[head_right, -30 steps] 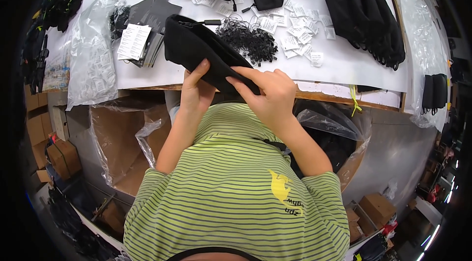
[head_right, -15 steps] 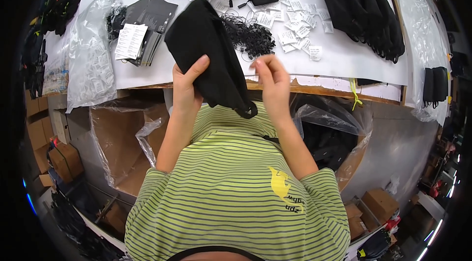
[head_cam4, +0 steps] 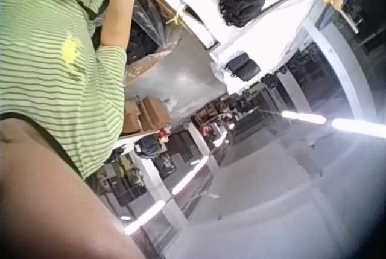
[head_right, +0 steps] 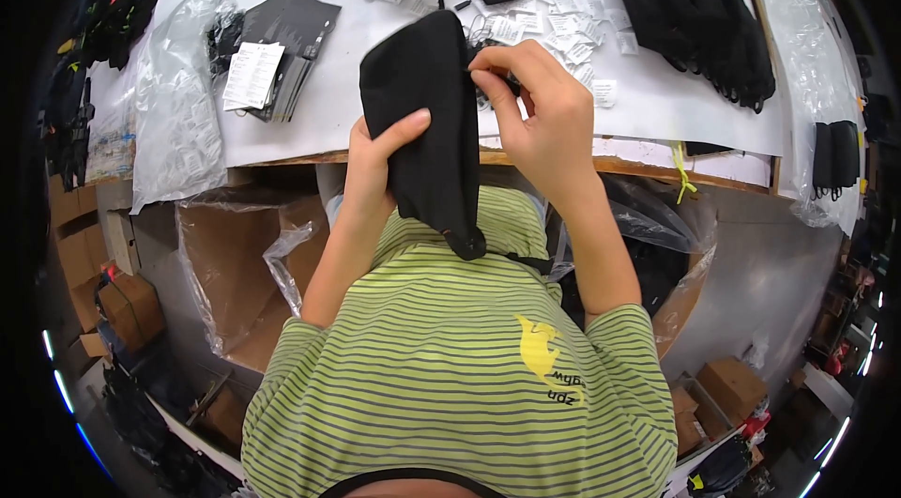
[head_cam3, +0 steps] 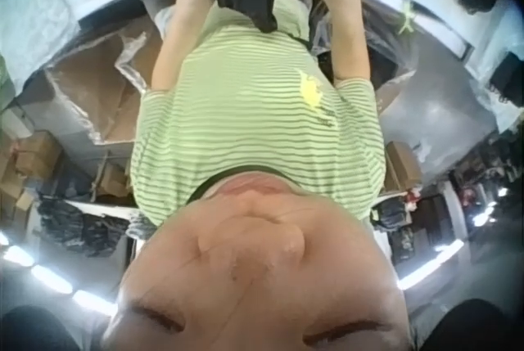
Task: Attaching clips, labels, and tags to small black storage pouches or bags.
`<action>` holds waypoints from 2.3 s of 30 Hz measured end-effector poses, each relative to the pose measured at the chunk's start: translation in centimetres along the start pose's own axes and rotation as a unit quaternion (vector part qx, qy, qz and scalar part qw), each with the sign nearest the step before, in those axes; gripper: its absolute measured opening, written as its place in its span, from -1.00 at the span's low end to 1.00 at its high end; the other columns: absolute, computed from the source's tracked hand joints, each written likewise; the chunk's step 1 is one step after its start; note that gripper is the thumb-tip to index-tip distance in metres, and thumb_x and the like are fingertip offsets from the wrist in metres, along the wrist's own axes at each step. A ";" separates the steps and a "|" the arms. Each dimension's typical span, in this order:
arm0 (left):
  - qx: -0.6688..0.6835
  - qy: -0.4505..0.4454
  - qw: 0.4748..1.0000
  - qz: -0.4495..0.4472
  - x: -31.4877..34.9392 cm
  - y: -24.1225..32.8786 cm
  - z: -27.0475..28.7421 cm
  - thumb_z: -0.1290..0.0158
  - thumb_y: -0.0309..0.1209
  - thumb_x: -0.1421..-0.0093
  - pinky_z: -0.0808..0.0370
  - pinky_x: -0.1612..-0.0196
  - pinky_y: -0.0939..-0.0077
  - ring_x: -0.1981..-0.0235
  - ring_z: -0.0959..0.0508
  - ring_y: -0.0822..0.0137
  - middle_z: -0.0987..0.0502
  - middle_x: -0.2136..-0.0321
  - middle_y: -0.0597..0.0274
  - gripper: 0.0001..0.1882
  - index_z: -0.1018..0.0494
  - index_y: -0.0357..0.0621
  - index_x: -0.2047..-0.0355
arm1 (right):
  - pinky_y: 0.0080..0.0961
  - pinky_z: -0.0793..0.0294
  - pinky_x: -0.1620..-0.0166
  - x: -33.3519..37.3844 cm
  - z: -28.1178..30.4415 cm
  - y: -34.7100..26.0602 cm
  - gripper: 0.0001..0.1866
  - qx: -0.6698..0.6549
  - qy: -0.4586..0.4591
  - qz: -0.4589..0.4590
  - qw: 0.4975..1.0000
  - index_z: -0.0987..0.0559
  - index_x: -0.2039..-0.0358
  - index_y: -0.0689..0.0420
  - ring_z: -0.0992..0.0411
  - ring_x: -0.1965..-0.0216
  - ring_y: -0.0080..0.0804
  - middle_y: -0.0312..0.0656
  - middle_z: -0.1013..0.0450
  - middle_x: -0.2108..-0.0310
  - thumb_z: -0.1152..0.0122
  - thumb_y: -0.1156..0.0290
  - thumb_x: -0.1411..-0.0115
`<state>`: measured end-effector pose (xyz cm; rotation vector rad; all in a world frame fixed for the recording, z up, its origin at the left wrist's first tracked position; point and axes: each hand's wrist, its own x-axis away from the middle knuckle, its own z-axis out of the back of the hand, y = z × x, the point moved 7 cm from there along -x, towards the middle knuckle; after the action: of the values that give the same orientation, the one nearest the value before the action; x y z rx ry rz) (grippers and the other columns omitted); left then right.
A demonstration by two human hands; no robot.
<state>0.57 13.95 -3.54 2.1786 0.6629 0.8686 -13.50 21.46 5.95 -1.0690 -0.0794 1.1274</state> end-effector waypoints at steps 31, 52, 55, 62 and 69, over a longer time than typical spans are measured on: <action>0.054 -0.043 0.998 0.000 -2.0 2.2 1.4 -0.15 -0.47 -0.07 -0.57 0.32 0.57 0.42 -0.61 0.37 -0.58 0.38 0.13 -0.73 -0.45 -0.34 0.22 | -0.49 -0.40 0.41 0.6 -2.6 -3.6 -0.93 -0.116 -0.280 0.009 0.953 -0.50 0.41 0.19 -0.42 0.49 -0.32 -0.20 -0.44 0.49 -0.18 0.56 -0.04; 0.092 -0.020 0.995 0.019 -0.1 0.8 3.2 0.18 -0.22 -0.36 -0.34 -0.09 0.23 -0.14 -0.26 0.21 -0.26 -0.13 0.06 -0.54 -0.13 -0.15 -0.18 | -0.52 -0.48 0.24 1.6 -2.9 -2.5 -0.48 0.041 -0.194 0.121 0.973 -0.50 0.12 -0.01 -0.50 0.30 -0.40 -0.24 -0.47 0.24 -0.35 0.45 0.20; -0.170 0.034 0.950 -0.260 0.3 3.8 5.1 0.06 -0.34 -0.30 -0.26 -0.14 0.30 -0.14 -0.27 0.23 -0.14 -0.21 0.00 -0.40 0.04 -0.13 -0.26 | -0.55 -0.43 0.15 1.3 -1.8 -0.8 -0.54 -0.143 -0.224 -0.075 0.961 -0.50 0.14 0.16 -0.47 0.26 -0.40 -0.17 -0.47 0.23 -0.24 0.49 0.16; -0.404 -0.080 0.836 -0.363 2.5 7.9 2.9 -0.21 -0.53 -0.01 -0.35 0.17 0.59 0.25 -0.42 0.37 -0.45 0.25 0.18 -0.54 -0.45 -0.20 0.02 | -0.60 -0.43 0.15 1.5 -1.3 0.6 -0.55 -0.227 -0.242 -0.133 0.934 -0.47 0.05 0.19 -0.44 0.23 -0.51 -0.22 -0.46 0.17 -0.24 0.44 0.01; -0.480 -0.132 0.819 -0.284 2.2 7.2 2.6 -0.25 -0.46 0.06 -0.27 0.24 0.58 0.37 -0.30 0.38 -0.28 0.34 0.27 -0.70 -0.60 -0.09 0.24 | -0.68 -0.41 0.32 1.5 0.2 1.9 -0.75 -0.174 -0.301 -0.107 0.931 -0.64 0.29 0.17 -0.44 0.30 -0.55 -0.24 -0.52 0.28 -0.23 0.52 0.05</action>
<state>5.38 9.81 1.29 1.0537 0.5152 0.4001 -14.17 22.79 4.00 -0.9545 -0.8907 1.2312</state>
